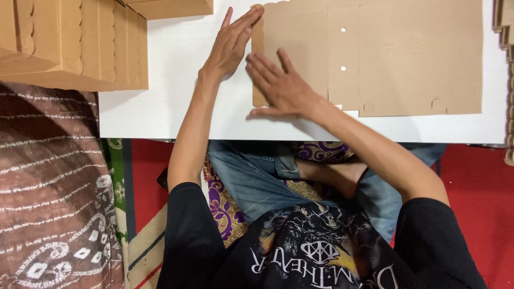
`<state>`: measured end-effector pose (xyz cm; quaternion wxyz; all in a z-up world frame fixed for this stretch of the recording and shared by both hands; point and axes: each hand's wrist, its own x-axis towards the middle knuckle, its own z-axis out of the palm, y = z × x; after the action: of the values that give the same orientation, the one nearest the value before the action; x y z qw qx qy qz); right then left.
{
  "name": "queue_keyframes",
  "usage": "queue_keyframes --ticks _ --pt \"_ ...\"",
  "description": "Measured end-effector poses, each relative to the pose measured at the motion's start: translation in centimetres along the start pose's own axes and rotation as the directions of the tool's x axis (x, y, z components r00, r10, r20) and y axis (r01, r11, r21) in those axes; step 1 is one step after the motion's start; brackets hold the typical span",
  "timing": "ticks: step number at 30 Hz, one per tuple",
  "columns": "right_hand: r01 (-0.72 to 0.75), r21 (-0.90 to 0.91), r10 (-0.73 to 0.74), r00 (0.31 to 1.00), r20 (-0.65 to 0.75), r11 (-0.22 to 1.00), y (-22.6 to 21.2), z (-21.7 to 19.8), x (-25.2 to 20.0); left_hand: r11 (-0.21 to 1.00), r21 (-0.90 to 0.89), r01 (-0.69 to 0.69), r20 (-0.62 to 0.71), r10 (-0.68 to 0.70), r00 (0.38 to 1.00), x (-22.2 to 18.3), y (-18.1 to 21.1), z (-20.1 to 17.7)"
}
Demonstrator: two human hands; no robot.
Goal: Folding pre-cut cardboard sheets into boxes and stacking them.
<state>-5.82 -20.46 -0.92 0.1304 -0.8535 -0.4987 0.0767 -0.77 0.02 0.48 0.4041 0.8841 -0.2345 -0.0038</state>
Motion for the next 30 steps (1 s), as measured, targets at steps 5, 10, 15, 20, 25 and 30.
queue_keyframes --ticks 5,10,15,20,25,30 --pt "0.099 -0.225 -0.138 0.977 -0.164 0.969 -3.4 3.0 -3.7 0.999 0.035 -0.018 -0.012 0.018 1.0 -0.1 0.2 0.1" --pt "0.112 -0.167 -0.152 0.956 -0.251 0.98 -3.6 3.2 -4.5 0.996 0.078 -0.05 0.036 0.047 0.998 -0.7 -0.9 0.7" --pt "0.121 -0.151 -0.157 0.953 -0.259 0.981 -3.4 3.4 -4.6 0.988 0.14 -0.064 0.081 0.053 0.995 -3.9 0.4 1.7" --pt "0.024 -0.084 -0.037 0.987 -0.154 0.996 -3.6 3.6 -4.5 0.993 0.087 -0.078 0.096 0.069 0.993 -8.5 1.0 3.3" --pt "0.029 -0.09 -0.044 0.984 -0.173 0.996 -3.9 3.1 -4.6 0.989 0.129 -0.078 0.052 0.072 0.996 -8.2 1.0 2.9" --pt "0.091 -0.177 -0.137 0.955 -0.262 0.98 -3.5 3.4 -4.7 0.979 0.192 -0.071 0.041 0.065 0.997 -4.3 1.2 1.2"
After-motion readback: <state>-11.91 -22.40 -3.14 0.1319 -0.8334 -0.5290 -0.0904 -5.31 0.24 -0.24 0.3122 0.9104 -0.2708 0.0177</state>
